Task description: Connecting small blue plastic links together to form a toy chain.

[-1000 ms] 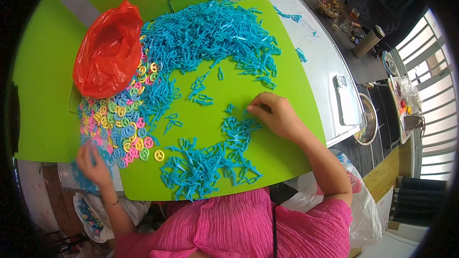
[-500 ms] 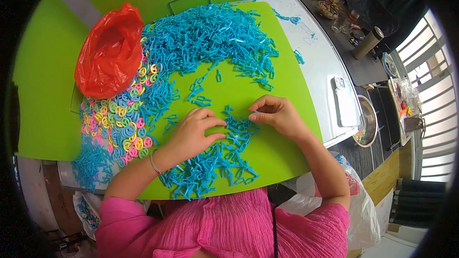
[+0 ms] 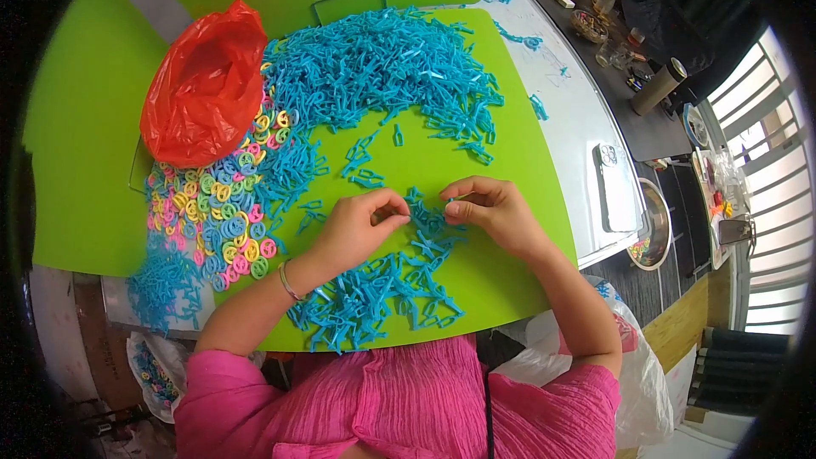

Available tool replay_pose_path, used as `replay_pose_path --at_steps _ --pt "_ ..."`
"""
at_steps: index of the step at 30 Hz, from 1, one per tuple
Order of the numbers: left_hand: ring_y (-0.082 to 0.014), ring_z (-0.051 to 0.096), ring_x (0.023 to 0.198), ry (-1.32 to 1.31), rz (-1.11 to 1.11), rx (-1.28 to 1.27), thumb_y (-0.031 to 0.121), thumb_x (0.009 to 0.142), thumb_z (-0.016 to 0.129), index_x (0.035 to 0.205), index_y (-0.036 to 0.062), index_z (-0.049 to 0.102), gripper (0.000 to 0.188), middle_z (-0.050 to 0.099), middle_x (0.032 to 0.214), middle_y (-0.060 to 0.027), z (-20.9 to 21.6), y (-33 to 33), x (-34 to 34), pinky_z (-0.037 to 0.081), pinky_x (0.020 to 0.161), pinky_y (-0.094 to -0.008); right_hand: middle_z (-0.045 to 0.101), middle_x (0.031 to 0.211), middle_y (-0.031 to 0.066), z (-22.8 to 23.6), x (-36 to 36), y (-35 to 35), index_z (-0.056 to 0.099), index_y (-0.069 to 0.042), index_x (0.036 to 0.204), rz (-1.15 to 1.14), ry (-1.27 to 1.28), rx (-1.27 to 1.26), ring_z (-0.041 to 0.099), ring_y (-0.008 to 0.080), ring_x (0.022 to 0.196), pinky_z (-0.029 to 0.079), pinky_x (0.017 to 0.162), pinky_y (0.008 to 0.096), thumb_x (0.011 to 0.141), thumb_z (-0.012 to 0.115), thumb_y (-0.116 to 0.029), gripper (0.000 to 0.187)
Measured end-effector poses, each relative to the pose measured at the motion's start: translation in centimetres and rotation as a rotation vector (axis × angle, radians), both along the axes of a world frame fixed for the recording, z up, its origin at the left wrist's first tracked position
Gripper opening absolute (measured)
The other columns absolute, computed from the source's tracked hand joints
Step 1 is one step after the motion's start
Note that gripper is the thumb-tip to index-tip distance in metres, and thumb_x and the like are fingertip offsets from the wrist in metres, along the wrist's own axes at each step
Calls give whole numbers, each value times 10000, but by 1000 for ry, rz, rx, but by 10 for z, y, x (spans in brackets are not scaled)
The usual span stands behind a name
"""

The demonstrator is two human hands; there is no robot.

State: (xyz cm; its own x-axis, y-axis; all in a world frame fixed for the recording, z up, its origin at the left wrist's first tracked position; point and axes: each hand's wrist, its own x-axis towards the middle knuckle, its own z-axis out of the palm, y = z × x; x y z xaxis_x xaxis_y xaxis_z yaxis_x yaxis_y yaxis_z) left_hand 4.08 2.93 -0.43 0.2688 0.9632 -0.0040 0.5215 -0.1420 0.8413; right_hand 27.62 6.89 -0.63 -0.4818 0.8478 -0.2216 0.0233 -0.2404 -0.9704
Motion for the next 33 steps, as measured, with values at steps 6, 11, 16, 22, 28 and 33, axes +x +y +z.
replay_pose_path --at_steps 6,11,16,22,28,33 --pt "-124 642 734 -299 104 -22 59 813 663 905 8 630 110 664 835 -49 -2 -2 -8 514 670 -258 663 888 30 -2 -15 -15 649 -8 986 78 -194 281 613 110 781 497 722 257 832 676 -106 184" --pt "-139 644 772 -44 168 345 41 806 664 915 21 647 112 664 866 -76 33 -6 -42 508 651 -251 635 843 68 16 -22 -24 657 -44 935 198 -527 798 605 194 762 492 708 315 770 691 -64 169" --pt "-140 632 718 -69 334 471 73 826 652 924 30 649 107 653 820 -66 59 -29 -92 485 607 -243 623 873 105 27 -34 -25 654 -46 901 297 -616 998 591 284 830 487 738 381 754 670 -60 149" --pt "-46 558 709 -382 536 272 107 863 642 943 22 647 117 634 813 7 60 -48 -121 453 611 -191 622 860 127 31 -46 -20 642 -36 915 423 -703 968 607 300 795 492 706 388 757 650 -57 159" --pt "-92 590 818 -553 216 -178 181 904 597 1094 3 594 260 622 960 -33 25 -43 -59 497 701 -224 632 799 91 33 -56 -14 621 -23 959 275 -576 657 608 196 653 497 614 308 775 652 -71 192" --pt "-111 604 864 -765 78 -499 208 922 578 1122 13 593 279 623 1003 -43 4 -29 -14 517 743 -238 660 830 62 25 -61 -24 634 -6 956 2 -288 617 620 117 707 510 652 268 783 682 -41 183"
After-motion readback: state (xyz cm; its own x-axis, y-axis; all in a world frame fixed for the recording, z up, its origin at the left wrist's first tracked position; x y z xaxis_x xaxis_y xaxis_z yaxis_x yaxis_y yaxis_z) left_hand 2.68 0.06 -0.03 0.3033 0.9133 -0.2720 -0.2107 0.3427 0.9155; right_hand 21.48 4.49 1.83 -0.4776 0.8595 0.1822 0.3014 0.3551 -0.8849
